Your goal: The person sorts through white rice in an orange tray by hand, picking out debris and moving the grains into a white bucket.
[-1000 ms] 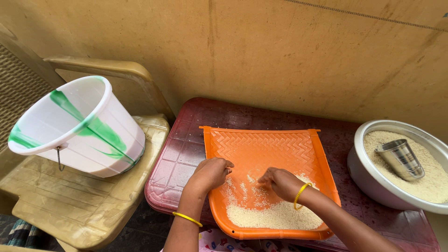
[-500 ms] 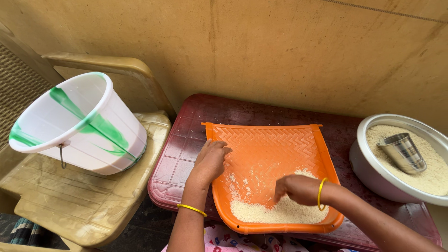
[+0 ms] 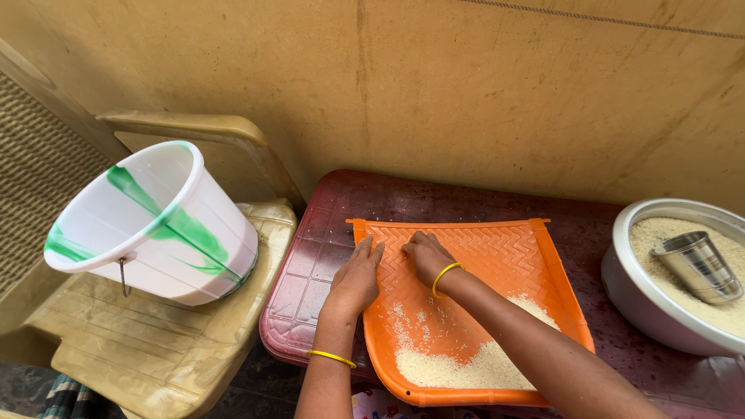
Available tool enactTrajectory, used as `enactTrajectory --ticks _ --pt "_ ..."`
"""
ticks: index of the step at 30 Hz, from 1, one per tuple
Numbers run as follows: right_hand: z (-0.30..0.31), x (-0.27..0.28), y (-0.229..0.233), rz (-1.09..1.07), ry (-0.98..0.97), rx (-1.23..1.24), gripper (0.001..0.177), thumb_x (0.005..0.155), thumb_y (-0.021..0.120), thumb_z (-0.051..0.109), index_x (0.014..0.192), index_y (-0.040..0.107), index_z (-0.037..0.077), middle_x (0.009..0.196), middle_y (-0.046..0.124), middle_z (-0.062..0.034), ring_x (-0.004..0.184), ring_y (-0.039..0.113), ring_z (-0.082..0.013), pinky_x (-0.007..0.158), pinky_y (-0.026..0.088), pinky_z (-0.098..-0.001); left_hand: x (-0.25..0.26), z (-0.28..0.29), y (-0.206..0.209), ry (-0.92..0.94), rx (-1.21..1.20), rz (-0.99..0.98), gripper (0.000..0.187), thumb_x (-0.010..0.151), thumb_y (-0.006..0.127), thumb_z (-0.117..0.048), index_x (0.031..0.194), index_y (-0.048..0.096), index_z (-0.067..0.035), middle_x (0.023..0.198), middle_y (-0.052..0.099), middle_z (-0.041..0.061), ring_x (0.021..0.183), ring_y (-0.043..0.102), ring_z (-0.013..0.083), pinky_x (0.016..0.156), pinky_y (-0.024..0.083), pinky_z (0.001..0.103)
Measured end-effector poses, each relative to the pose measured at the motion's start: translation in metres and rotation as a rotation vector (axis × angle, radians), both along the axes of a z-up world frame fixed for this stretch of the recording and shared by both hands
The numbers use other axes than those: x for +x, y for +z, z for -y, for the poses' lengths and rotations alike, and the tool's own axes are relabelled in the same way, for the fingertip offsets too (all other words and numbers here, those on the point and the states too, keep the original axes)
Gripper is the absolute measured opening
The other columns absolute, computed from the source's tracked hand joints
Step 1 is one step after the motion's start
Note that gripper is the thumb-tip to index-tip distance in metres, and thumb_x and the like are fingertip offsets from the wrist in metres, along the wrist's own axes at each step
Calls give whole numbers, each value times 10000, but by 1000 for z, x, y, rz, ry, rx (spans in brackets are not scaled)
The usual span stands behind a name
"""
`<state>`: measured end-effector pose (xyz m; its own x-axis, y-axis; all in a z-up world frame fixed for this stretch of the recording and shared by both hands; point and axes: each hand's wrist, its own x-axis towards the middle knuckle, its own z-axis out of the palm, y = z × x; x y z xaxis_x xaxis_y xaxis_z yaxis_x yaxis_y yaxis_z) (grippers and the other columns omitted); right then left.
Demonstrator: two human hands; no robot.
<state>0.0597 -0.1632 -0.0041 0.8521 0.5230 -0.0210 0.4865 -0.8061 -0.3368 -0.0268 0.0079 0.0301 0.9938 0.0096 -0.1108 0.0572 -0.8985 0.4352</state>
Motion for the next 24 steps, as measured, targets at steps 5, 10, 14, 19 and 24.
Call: enactTrajectory --ticks 5,10,14,19,24 --pt "-1 -65 7 -83 415 246 490 792 529 -165 1138 762 92 1214 674 -100 1160 589 -268 1053 469 -380 0 -2 5 -6 -33 -54 791 804 594 58 1528 359 -159 1667 191 28 1532 204 188 1244 236 322" --pt "79 -113 30 -457 658 48 352 891 538 -111 1017 770 122 1119 722 -51 1123 640 -200 1020 517 -337 2 -1 -5 6 -29 50 728 836 459 173 1488 475 -148 1660 274 44 1532 248 193 1242 249 337" --pt "133 -97 65 -544 476 -98 433 834 502 -127 956 804 159 1036 753 -33 1056 687 -175 968 540 -333 3 1 -9 22 -23 50 684 850 478 146 1469 492 -145 1647 288 42 1520 263 187 1232 251 344" --pt "137 -71 57 -411 106 -259 413 927 460 -64 1090 755 175 1113 723 -7 1071 696 -163 980 547 -322 5 -2 -8 6 -8 75 663 838 491 148 1444 532 -116 1632 328 70 1510 298 213 1224 285 345" --pt "91 -66 34 -313 116 -165 472 911 469 -74 1239 703 171 1247 652 -27 1151 628 -183 1020 512 -325 7 -1 -11 24 -6 71 630 852 498 130 1428 553 -117 1616 363 70 1496 333 218 1213 303 356"
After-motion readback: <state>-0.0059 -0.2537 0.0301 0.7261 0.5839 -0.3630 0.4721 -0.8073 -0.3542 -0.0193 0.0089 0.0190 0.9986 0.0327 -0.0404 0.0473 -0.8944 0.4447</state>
